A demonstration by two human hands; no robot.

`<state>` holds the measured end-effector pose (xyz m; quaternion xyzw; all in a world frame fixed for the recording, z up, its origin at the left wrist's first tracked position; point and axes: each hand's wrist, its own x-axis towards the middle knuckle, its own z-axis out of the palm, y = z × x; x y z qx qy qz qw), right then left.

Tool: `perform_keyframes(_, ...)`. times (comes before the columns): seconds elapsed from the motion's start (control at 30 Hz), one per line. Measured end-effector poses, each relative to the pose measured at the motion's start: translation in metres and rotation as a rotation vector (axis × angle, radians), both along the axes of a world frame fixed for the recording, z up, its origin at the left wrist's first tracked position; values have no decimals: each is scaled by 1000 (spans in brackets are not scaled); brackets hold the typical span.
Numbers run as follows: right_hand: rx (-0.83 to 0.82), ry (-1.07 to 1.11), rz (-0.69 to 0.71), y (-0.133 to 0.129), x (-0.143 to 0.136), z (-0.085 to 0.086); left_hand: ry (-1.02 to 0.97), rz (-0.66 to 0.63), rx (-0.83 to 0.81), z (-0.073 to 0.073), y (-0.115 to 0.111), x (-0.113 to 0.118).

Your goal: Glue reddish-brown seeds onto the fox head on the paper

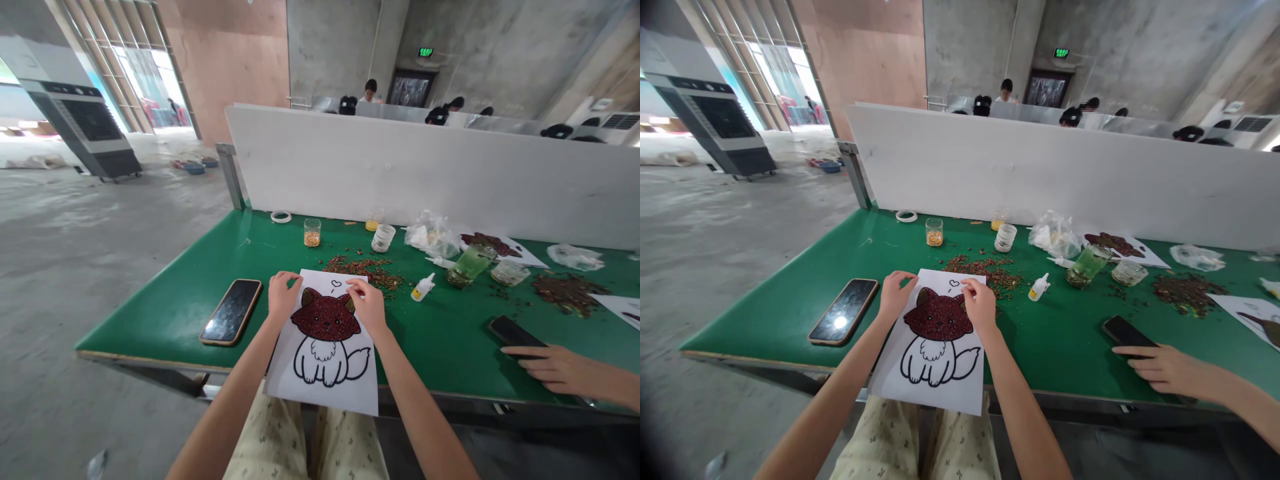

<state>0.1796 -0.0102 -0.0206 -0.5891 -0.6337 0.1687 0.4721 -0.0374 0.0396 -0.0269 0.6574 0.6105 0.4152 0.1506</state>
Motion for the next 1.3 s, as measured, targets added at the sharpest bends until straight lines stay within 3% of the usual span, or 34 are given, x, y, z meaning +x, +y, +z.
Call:
perform_keyframes(0.53,-23,72,-88,-1,3,1,14,-11,-5,1,-1,0)
perform_keyframes(0.93,22,73,-94,3,8,-5,-10,-7,-2,-2,2,-1)
perform_keyframes(1.17,-78,176,-35,6,10,-6,-20,-10,-11,-5,4,-2)
perform_keyframes(1.3,-54,155,-42,5,9,-6,-33,-22,-14,-8,5,-4)
